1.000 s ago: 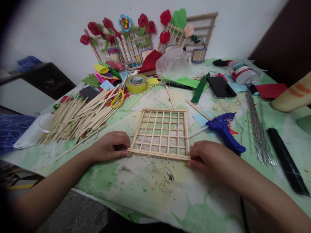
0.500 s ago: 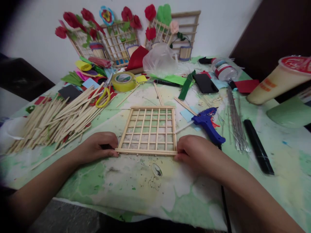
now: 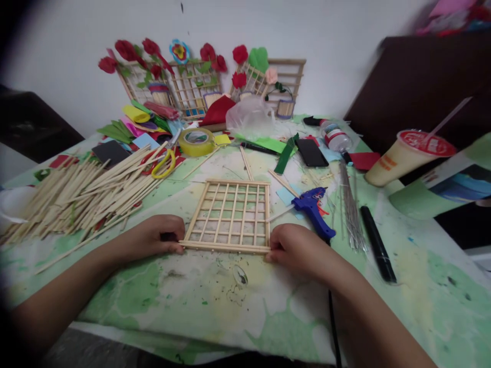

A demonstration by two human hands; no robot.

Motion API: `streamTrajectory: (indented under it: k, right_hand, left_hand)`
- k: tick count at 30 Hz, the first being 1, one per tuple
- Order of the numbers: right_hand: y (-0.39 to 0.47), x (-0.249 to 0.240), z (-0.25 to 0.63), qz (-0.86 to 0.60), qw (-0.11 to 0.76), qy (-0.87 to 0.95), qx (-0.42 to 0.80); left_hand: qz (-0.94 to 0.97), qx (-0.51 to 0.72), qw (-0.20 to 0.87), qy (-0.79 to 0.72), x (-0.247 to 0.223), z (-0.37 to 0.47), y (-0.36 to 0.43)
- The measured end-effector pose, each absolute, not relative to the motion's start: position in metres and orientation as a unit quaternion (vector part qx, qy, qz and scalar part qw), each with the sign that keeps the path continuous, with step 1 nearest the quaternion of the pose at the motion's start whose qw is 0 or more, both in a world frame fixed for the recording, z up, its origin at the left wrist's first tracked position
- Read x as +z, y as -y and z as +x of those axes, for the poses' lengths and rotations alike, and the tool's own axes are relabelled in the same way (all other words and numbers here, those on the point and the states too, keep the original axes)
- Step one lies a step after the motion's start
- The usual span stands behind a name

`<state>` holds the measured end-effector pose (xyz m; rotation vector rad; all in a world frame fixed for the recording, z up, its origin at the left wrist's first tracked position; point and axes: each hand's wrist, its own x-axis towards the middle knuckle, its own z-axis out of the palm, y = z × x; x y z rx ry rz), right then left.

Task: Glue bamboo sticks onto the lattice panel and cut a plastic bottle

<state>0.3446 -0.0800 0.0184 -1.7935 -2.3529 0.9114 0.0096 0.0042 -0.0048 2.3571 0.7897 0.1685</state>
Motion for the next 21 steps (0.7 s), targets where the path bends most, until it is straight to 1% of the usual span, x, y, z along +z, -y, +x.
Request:
streamTrajectory:
  k: [7,17,21]
  right_hand:
    - [0.0813,0.0179,0.3444,-0.584,0.029,0.747,0.315]
    - [0.0818,0.0145,0.3439,-0.606,0.031,0.734,0.306]
    - [0.0818,0.0132,0.3445,-0.604,0.038,0.737,0.301]
  left_hand:
    - [0.89,0.068,0.309,-0.328,-0.0046,0.0087,-0.0035]
    - [0.878,0.066,0.331,-0.34,-0.0017,0.0107,-0.0019]
    - [0.879,0.059,0.319,-0.349,-0.0005,0.0106,-0.002]
